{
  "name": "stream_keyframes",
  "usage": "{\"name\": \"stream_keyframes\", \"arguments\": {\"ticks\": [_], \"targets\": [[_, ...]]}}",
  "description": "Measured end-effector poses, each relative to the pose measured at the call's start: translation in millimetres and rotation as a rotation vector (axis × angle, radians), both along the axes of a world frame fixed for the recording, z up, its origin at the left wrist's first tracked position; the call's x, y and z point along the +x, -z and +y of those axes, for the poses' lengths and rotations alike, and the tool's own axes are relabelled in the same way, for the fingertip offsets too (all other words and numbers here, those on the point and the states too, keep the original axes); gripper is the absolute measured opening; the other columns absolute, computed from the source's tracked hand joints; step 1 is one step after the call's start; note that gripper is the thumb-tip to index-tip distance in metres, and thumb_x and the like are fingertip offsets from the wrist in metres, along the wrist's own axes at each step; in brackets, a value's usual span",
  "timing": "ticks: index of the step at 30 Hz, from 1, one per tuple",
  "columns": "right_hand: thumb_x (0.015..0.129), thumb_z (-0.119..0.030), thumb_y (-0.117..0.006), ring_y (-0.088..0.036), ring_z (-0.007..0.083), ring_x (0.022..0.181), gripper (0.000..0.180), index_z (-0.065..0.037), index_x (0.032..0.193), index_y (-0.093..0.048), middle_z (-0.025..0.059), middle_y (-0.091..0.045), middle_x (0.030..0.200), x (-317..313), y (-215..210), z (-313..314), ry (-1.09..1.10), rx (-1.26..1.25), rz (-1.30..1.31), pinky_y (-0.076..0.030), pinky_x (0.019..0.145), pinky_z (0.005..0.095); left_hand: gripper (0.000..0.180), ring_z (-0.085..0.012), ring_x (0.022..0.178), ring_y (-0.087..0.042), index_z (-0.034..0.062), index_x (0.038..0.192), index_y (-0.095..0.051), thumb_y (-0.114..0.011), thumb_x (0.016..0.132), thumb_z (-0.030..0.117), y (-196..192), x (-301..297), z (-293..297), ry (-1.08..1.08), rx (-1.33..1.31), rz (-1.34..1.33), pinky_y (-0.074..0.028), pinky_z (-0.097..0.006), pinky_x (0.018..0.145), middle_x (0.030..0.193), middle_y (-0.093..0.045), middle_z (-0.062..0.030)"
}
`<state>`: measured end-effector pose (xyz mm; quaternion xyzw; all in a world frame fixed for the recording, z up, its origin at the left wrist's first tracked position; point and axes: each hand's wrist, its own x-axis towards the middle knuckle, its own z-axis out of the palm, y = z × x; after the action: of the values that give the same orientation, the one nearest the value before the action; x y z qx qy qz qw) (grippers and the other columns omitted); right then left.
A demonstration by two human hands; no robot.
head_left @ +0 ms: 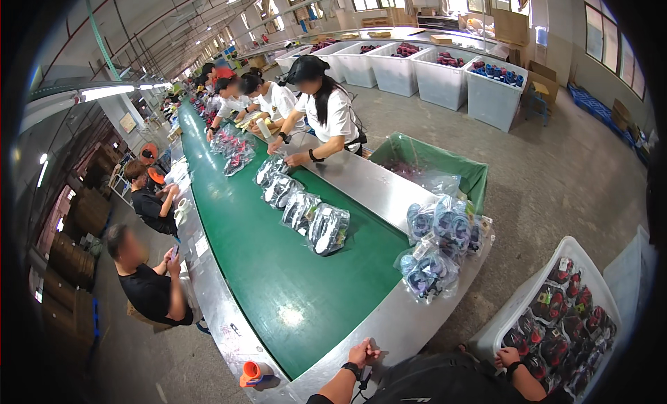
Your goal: The person picks packaged footwear from a white bin and places them onto a green conveyor belt. The person repeats this action continuously, moving items one at a time from the bin to the belt.
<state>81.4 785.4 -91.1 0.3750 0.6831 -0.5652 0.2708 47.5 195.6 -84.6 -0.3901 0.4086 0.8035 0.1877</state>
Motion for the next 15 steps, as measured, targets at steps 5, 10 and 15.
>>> {"name": "stream_keyframes", "arguments": {"ticks": [5,10,15], "targets": [[0.087,-0.009,-0.056,-0.058,0.0199,0.051,0.013,0.000,0.079,-0.060,0.0110,-0.060,0.067,1,-10,-4,-0.016,-0.001,0.030,-0.048,0.044,0.0325,0.023,-0.0236,0.077,-0.070,0.0036,0.086,-0.059,-0.061,0.097,0.024,-2,1,1,0.005,0.054,-0.006,-0.060,-0.036,0.066,0.073,-0.063,-0.0057],[0.088,-0.010,-0.057,-0.060,0.0203,0.053,0.012,0.000,0.082,-0.061,0.0114,-0.061,0.069,2,-11,-9,-0.018,0.025,0.021,-0.049,0.045,0.0324,0.016,-0.0222,0.081,-0.071,0.0010,0.102,-0.064,-0.064,0.095,0.015,-11,0,2,0.024,0.032,-0.034,-0.061,-0.033,0.068,0.088,-0.070,-0.0083],[0.086,-0.009,-0.060,-0.061,0.0207,0.053,0.012,0.002,0.089,-0.062,0.0107,-0.062,0.070,3,-12,-12,0.030,0.037,-0.016,-0.048,0.045,0.0320,0.018,-0.0231,0.083,-0.071,0.0012,0.103,-0.064,-0.061,0.097,0.018,-15,-1,1,0.034,0.033,-0.060,-0.061,-0.035,0.069,0.089,-0.070,-0.0082]]}}
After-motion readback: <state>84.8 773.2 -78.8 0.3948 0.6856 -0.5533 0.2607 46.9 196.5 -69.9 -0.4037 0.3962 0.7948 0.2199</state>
